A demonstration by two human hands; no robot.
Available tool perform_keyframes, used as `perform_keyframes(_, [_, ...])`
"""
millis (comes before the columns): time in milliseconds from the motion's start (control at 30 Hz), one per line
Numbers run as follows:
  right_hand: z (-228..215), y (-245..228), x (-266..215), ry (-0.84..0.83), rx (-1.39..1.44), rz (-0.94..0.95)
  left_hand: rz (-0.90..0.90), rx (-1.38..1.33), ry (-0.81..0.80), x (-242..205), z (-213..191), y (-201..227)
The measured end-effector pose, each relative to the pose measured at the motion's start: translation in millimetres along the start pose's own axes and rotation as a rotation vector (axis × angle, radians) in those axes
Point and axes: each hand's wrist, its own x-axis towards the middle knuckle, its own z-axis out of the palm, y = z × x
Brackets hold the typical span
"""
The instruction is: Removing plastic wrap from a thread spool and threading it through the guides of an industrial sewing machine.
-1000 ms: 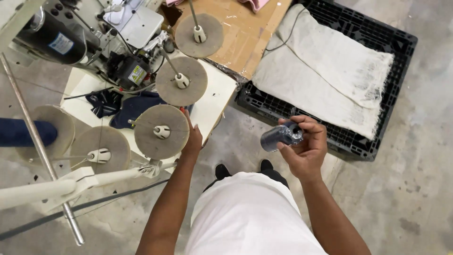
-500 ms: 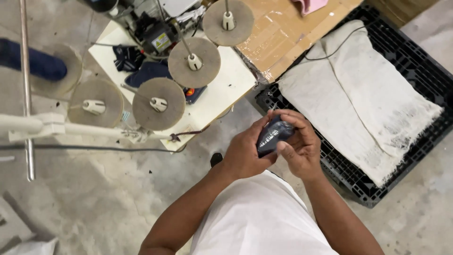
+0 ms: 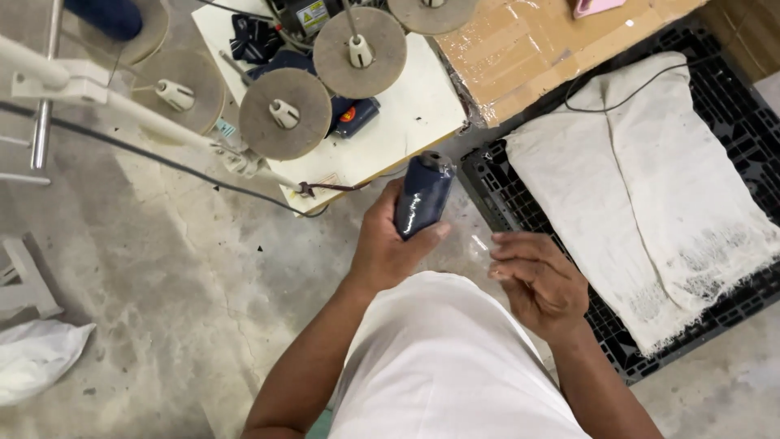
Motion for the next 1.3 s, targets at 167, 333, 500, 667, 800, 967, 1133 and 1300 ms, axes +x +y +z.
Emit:
perform_keyframes(167, [-9,19,-28,0.064,0.133,0.364,0.068,-0.254,-0.046,-20,1,7])
perform_keyframes(333, [-2,-7,-7,0.263,0.374,0.598,0.224,-0.072,-0.06,-40,15,24])
perform_keyframes(500, [7,-21,24,0.183,0.465,0.417,0.581,0.534,0.063,-45,24,22])
perform_keyframes(667, [5,-23,32,0.102,0.397,0.367,0.704,0.709,0.138,-49,14,10])
perform_keyframes(800, [4,-29,40,0.014,0.137,0.192,0.737,0.694,0.154,-52,5,-3])
perform_keyframes(967, [10,-30,33,-0.023,-0.146,0.097,0.719,0.619,0.154,-58,6,-15])
perform_keyframes(1133, [16,-15,15,0.05,0.006,0.212,0.707,0.458,0.149,-57,11,-18])
perform_keyframes(1300, [30,-2,8,0.181,0.561,0.703,0.521,0.097,-0.109,-53,3,-24])
